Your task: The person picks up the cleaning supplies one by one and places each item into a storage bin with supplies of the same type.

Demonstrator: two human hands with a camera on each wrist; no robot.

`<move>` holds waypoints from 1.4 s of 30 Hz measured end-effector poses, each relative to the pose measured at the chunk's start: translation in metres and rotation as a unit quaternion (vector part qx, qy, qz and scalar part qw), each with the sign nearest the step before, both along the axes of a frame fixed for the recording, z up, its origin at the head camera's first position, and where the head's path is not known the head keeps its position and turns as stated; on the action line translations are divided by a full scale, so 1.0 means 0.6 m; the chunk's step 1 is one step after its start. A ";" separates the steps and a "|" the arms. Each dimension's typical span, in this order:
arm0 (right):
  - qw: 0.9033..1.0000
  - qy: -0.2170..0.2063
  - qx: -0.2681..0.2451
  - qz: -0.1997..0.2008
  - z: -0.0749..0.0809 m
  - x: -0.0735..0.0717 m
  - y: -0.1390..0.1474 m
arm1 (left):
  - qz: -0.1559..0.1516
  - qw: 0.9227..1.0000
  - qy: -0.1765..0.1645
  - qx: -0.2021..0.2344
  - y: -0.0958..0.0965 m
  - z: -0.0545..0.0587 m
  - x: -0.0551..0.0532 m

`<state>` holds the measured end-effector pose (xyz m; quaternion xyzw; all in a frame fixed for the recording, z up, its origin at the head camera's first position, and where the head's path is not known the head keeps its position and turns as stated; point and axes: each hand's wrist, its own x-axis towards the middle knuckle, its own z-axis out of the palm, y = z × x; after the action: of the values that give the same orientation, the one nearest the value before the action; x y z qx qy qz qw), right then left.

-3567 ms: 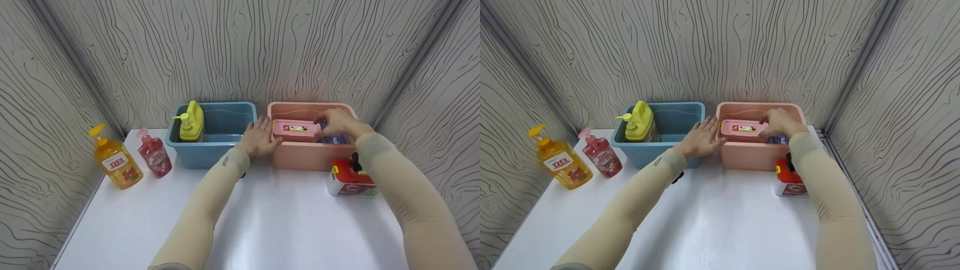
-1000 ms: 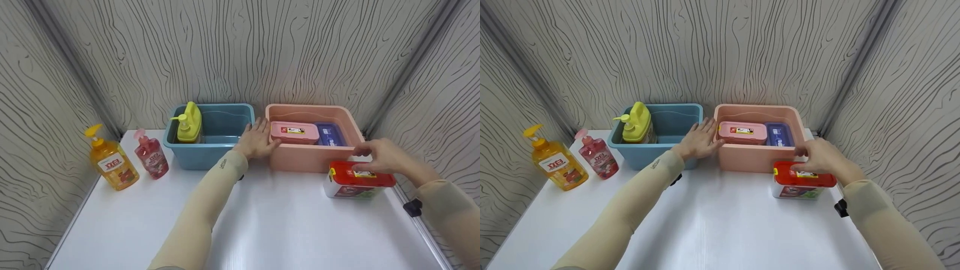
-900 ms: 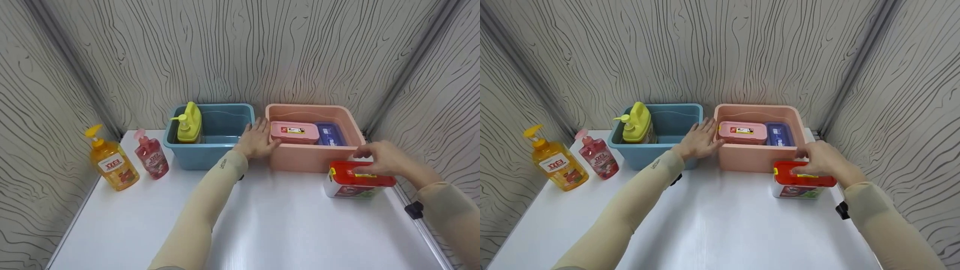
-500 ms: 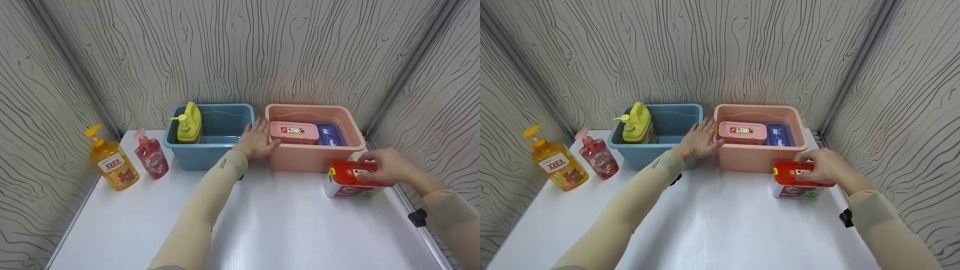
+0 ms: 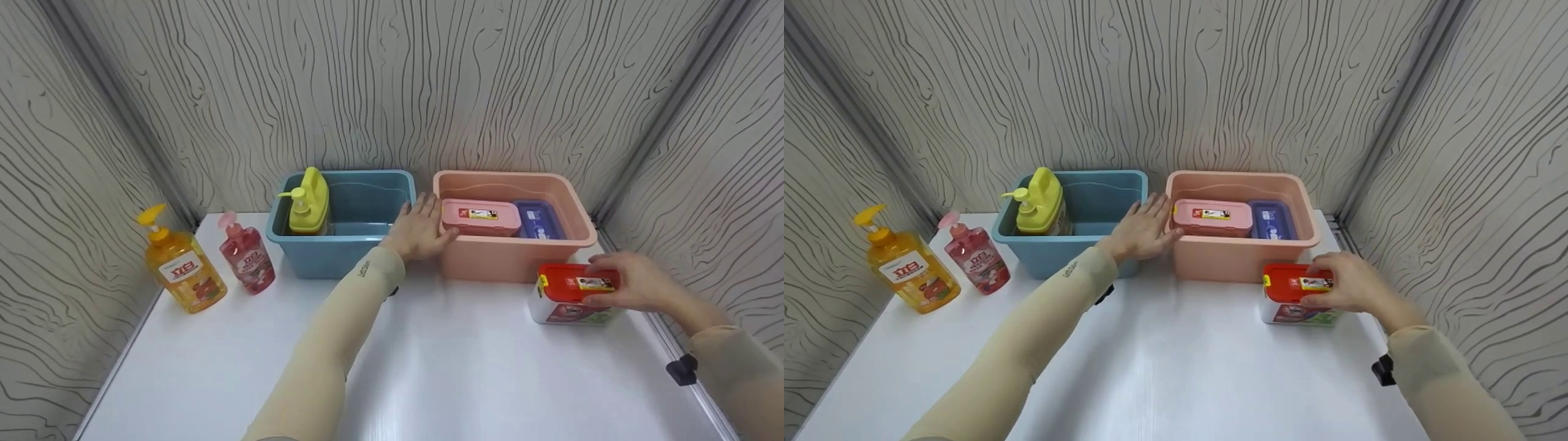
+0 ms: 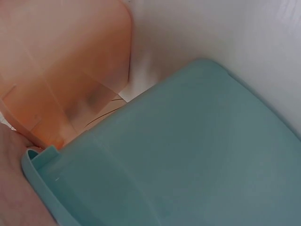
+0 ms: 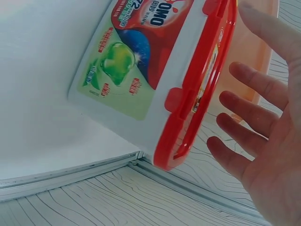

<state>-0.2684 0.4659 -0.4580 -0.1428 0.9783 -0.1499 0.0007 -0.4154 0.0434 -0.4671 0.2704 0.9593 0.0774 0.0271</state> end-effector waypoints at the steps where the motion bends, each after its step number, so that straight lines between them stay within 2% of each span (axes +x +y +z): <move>1: 1.000 -0.003 -0.005 -0.003 -0.003 0.000 0.000 | 0.001 1.000 -0.001 -0.001 -0.001 0.000 0.000; 14: 0.998 -0.008 -0.061 -0.020 -0.040 0.006 0.016 | 0.004 1.000 -0.003 0.003 -0.001 0.001 0.000; 22: 0.994 -0.028 -0.098 -0.030 -0.054 0.005 0.021 | 0.007 1.000 -0.002 0.003 -0.004 -0.002 0.003; 29: 0.993 -0.025 -0.109 -0.045 -0.068 0.009 0.022 | 0.011 1.000 -0.010 0.011 -0.004 -0.005 0.005; 42: 0.994 -0.019 -0.094 -0.051 -0.061 0.007 0.027 | 0.002 1.000 0.000 0.011 0.001 0.002 0.001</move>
<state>-0.2641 0.4821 -0.4944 -0.0891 0.9657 -0.2439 -0.0020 -0.4148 0.0440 -0.4656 0.2686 0.9589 0.0886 0.0243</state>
